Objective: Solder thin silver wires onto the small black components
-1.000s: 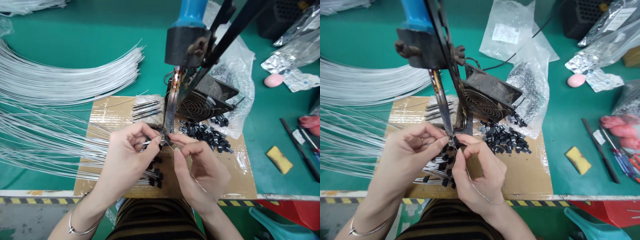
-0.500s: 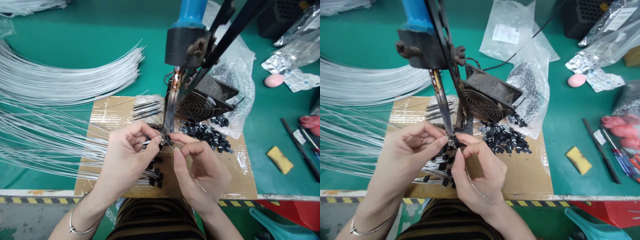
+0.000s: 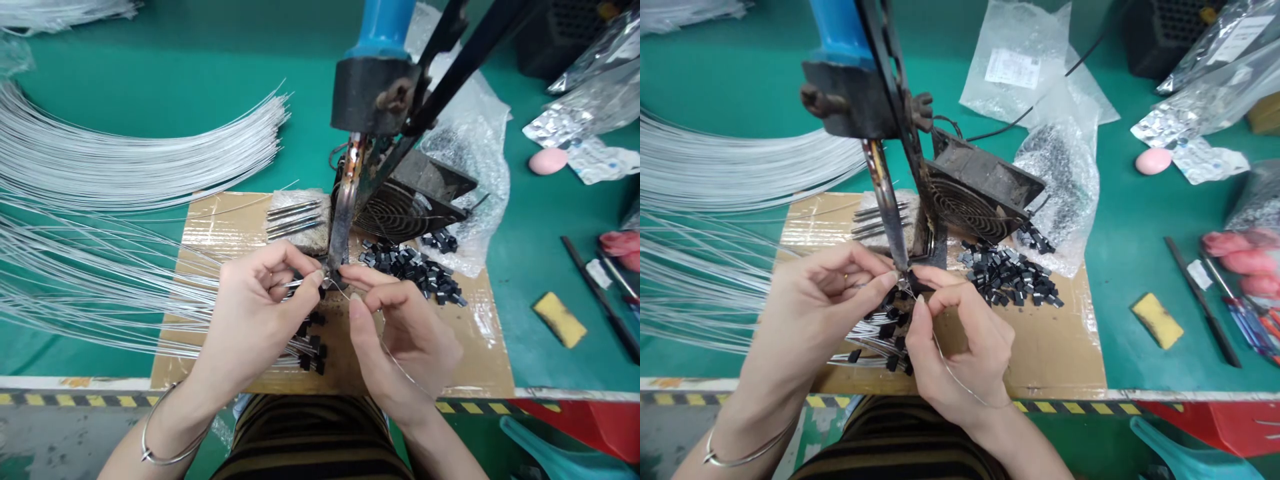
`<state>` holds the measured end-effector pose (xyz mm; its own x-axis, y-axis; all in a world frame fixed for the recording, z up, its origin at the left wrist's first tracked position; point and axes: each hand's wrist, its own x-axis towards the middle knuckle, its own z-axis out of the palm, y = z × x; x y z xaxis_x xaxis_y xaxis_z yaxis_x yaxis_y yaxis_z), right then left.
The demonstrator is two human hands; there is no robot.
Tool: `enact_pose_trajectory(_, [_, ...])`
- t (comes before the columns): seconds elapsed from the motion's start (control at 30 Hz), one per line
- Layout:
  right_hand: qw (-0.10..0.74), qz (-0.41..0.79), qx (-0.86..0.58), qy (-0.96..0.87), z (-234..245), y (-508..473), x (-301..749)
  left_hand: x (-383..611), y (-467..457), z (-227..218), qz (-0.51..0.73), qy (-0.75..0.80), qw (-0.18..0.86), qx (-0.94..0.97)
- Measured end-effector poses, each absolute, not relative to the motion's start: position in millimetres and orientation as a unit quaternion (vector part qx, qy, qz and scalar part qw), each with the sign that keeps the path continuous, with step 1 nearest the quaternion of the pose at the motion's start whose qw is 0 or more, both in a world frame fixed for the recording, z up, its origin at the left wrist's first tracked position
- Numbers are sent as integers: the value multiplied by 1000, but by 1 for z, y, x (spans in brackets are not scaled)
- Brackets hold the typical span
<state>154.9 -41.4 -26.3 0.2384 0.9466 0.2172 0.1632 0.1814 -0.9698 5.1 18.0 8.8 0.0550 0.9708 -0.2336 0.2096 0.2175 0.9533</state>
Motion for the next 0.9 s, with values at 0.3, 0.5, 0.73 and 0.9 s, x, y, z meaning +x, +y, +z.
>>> enact_pose_trajectory(0.3, [556, 364, -556, -499, -27, -45, 161, 0, 16, 1, 349, 585, 501, 533])
enact_pose_trajectory(0.5, [553, 209, -689, -420, -32, -49, 218, -17, 10, -3, 343, 589, 449, 578])
enact_pose_trajectory(0.73, [487, 116, -800, -331, -59, -61, 266, -44, -5, -14, 316, 558, 348, 684])
enact_pose_trajectory(0.9, [513, 186, -749, -375, -59, -55, 238, -55, -16, -23, 353, 541, 389, 656])
